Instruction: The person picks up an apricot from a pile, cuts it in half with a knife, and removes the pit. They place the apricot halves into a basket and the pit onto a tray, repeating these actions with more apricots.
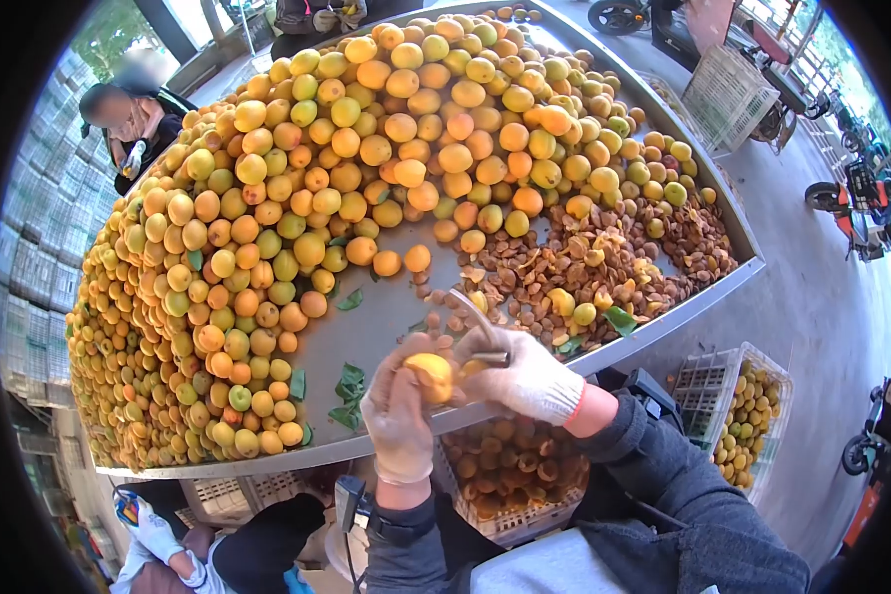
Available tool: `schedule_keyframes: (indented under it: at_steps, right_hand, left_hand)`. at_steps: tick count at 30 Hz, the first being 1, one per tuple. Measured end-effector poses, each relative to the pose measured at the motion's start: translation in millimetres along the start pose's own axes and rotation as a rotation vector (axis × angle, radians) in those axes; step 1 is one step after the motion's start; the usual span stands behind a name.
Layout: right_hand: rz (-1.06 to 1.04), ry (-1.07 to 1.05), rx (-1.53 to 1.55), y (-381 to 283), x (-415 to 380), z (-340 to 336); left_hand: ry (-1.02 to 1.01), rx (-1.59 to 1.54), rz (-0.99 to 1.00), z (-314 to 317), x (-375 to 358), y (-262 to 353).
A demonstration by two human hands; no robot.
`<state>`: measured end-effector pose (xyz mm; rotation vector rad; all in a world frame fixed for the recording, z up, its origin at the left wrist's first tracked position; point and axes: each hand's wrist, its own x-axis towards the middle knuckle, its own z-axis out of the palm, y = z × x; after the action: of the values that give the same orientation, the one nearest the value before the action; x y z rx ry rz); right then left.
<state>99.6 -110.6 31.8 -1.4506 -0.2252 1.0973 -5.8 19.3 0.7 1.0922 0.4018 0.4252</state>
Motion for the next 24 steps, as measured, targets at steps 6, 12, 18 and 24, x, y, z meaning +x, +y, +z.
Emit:
schedule_keyframes:
  at_steps: [6, 12, 18, 24]
  right_hand:
    - [0.041, -0.367, -0.278, -12.5, -19.8, -27.6]
    - [-0.284, 0.151, 0.186, -17.1, -22.2, -29.7]
    - [-0.718, 0.4, 0.699, -16.5, -2.7, -12.2]
    - [-0.739, 0.417, 0.517, -9.7, -3.0, -10.2]
  left_hand:
    - [0.093, -0.268, -0.1, -11.9, 8.5, -1.7]
    - [0.047, -0.234, -0.225, -9.1, 7.7, -16.2]
    - [0.089, 0.091, -0.324, 21.6, 1.5, -23.1]
    - [0.061, 0.199, -0.341, 34.7, 4.6, -30.8]
